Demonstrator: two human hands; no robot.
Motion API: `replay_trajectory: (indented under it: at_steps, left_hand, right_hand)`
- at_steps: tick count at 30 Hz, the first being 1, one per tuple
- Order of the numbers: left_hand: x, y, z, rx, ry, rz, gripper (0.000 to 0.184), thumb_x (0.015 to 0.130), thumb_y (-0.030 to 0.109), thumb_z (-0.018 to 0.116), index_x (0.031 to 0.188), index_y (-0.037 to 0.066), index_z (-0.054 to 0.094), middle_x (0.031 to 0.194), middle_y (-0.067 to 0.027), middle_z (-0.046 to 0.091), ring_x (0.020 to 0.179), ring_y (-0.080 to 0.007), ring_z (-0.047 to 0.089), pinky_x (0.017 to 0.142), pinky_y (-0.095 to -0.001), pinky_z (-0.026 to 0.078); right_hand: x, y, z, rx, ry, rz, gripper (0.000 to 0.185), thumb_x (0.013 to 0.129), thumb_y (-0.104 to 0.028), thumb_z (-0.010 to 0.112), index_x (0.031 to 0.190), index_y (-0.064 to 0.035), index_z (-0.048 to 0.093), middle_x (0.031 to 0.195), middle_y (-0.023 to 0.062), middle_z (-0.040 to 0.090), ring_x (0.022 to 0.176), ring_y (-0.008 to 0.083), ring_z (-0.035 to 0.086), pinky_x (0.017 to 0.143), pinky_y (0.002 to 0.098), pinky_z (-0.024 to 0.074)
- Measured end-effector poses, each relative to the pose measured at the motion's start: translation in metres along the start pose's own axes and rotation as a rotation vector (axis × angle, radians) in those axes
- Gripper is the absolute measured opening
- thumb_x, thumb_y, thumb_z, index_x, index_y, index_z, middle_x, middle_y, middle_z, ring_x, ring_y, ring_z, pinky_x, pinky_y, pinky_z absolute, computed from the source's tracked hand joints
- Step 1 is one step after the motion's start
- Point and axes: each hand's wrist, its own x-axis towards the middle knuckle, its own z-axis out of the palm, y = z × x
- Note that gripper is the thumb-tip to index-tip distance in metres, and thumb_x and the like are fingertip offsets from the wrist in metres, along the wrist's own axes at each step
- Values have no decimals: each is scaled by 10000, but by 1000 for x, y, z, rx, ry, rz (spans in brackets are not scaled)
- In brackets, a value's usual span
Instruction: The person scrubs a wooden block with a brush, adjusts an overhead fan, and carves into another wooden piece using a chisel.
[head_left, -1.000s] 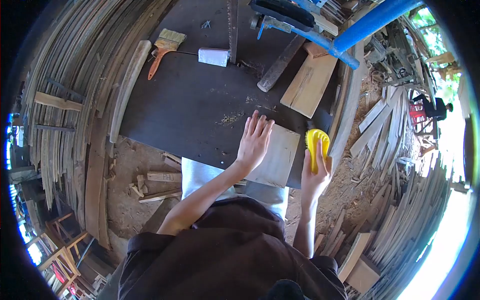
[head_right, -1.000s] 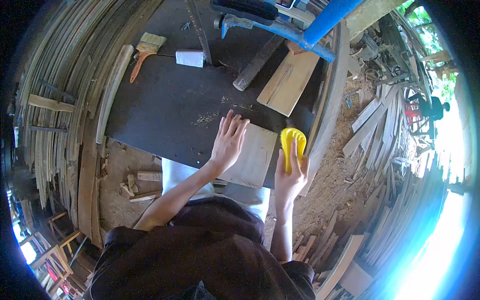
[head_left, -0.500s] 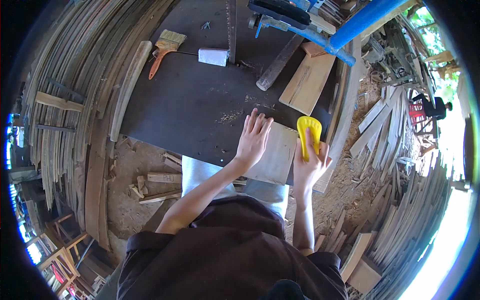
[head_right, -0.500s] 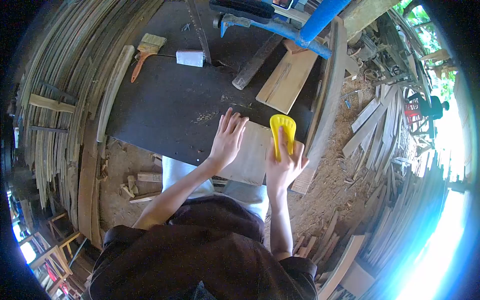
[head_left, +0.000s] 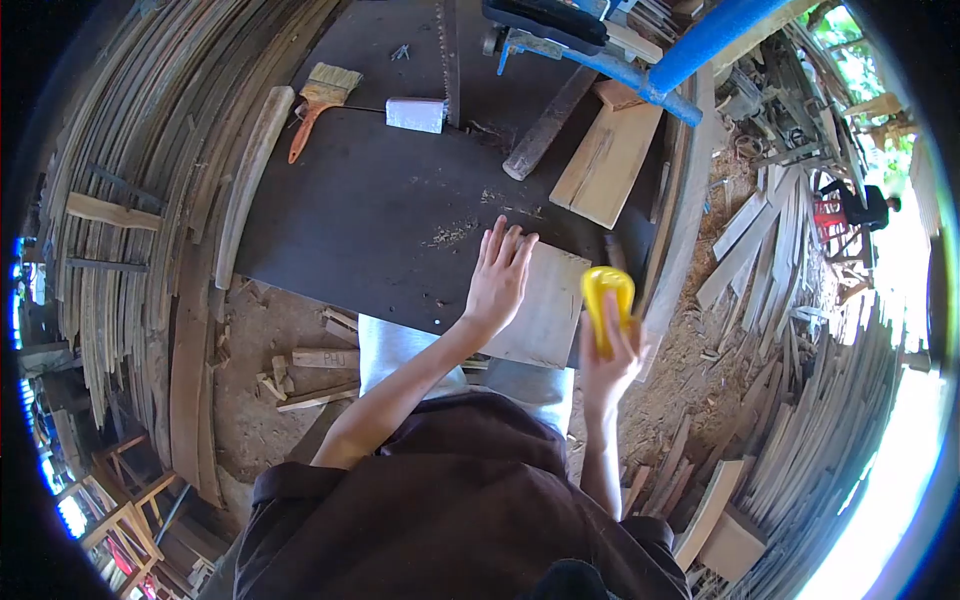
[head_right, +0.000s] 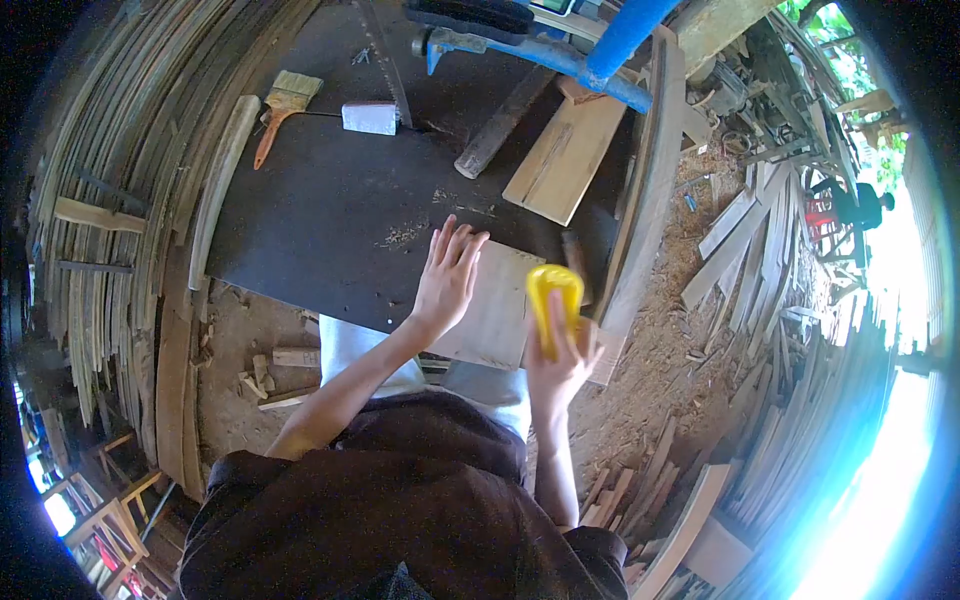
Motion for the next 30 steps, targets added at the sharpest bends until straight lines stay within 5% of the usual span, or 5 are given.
replay_trajectory:
  at_steps: [3,10,14,18,30]
  left_hand:
    - [0,0,-3,-27,0,14,472,967,100,509,1434,52,461,1442,-210,455,1476,-409,253,1210,-538,219]
    - [1,-1,-8,-17,-49,34,466,999,112,479,1459,54,429,1452,-203,443,1478,-401,253,1215,-536,208]
    - [-1,-2,-16,-159,-47,-41,453,1056,163,398,1490,37,375,1533,-199,363,1491,-376,245,1222,-503,198]
    - [-15,5,-47,-802,62,-130,538,1101,296,265,1556,11,228,1623,-168,233,1524,-301,173,1233,-419,144]
    - [-50,1,-67,-1071,-79,-364,723,1050,591,150,1603,125,143,1660,-110,150,1540,-254,104,1245,-438,63]
  right_hand:
    - [-23,-15,16,48,-250,-181,512,818,-229,790,1316,-235,670,888,32,615,845,177,575,741,358,385]
    - [-12,19,20,-217,-89,80,529,856,-239,765,1367,-245,628,896,33,655,808,170,592,733,361,376]
    - [-7,6,-4,-42,-105,-3,538,866,-234,751,1385,-262,614,929,35,637,867,164,570,766,371,362]
    - [-32,-35,24,-17,-300,-3,579,888,-182,711,1442,-194,545,1000,133,588,912,291,542,852,444,411]
    - [-30,-55,33,13,-455,-299,731,850,-260,725,1520,-282,435,993,99,545,916,291,538,791,440,410]
